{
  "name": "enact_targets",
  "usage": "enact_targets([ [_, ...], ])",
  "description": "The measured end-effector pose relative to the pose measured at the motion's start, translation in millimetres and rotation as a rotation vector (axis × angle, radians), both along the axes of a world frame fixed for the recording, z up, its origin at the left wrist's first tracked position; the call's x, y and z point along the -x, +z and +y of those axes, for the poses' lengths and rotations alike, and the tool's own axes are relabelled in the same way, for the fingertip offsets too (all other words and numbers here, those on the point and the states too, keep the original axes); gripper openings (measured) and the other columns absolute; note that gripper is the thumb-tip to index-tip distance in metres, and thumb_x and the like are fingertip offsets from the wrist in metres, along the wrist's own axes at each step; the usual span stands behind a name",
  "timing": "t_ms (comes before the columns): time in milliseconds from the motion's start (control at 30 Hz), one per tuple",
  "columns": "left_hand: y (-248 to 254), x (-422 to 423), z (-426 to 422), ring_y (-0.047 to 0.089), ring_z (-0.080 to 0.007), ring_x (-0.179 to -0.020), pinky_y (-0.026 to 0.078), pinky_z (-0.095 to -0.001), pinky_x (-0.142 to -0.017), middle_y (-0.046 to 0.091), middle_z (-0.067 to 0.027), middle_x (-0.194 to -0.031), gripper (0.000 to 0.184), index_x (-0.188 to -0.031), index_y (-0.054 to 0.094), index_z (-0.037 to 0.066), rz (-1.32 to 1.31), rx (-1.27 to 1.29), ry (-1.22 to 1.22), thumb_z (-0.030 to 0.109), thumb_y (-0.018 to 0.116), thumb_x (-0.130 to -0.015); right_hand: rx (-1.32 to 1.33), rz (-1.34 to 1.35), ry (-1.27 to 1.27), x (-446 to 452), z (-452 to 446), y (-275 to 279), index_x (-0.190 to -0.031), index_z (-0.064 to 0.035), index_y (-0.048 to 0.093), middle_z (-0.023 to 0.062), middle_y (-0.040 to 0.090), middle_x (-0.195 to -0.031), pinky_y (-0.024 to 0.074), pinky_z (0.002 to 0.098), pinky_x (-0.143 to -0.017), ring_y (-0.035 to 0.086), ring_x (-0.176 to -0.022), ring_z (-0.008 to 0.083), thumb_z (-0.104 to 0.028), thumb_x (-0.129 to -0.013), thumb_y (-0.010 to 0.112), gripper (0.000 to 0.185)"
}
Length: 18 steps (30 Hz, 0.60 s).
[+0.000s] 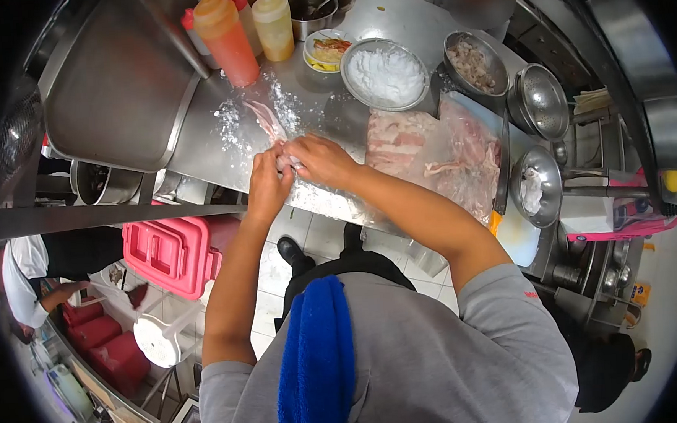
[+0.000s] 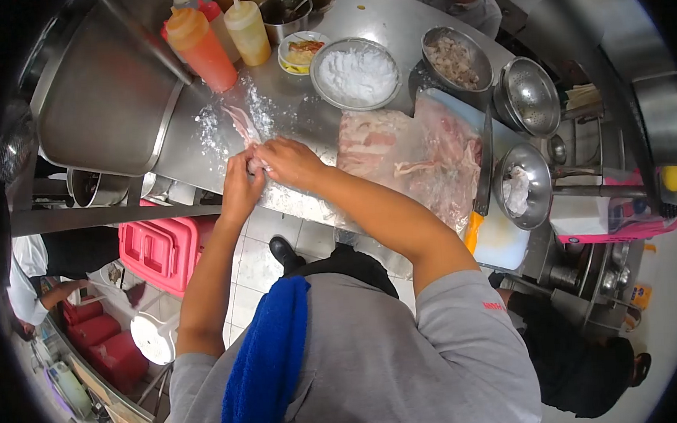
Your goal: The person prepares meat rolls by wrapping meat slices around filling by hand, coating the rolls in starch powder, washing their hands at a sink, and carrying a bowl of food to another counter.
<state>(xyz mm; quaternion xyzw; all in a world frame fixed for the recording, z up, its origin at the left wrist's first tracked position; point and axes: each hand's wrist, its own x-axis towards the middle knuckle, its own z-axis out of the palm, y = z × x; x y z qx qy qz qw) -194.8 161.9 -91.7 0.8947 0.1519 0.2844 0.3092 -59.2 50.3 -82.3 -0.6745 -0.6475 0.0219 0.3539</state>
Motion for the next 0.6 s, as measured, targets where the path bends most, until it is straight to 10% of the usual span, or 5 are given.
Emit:
enact_targets([
  [233,9.2,32.5,-32.0,0.056,-0.0353,-0.089,0.047,-0.0421,-0.077,0.059,-0.0179,-0.094,0.035,-0.107,0.055,0.0,0.036,0.067,-0.048,-0.002,0.064,-0.073,-0.005,0.13,0.032,28.0,-33.2,-0.9,-0.114,-0.0109,0.055,0.0111,0.06,-0.091,0.0503,0.0418,-0.075,0.059,-0.086,0.0321,-0.004,-0.068,0.066,0.048],
  [600,22.3,45.4,-18.4,0.053,-0.0311,-0.101,0.045,-0.0377,-0.089,0.058,-0.0127,-0.116,0.034,-0.108,0.062,0.003,0.036,0.124,-0.072,-0.001,0.063,-0.074,0.075,0.157,0.024,33.6,-31.5,9.5,-0.098,-0.0089,0.057,0.0103,0.057,-0.089,0.0495,0.0407,-0.073,0.058,-0.086,0.0306,-0.001,-0.068,0.063,0.032],
])
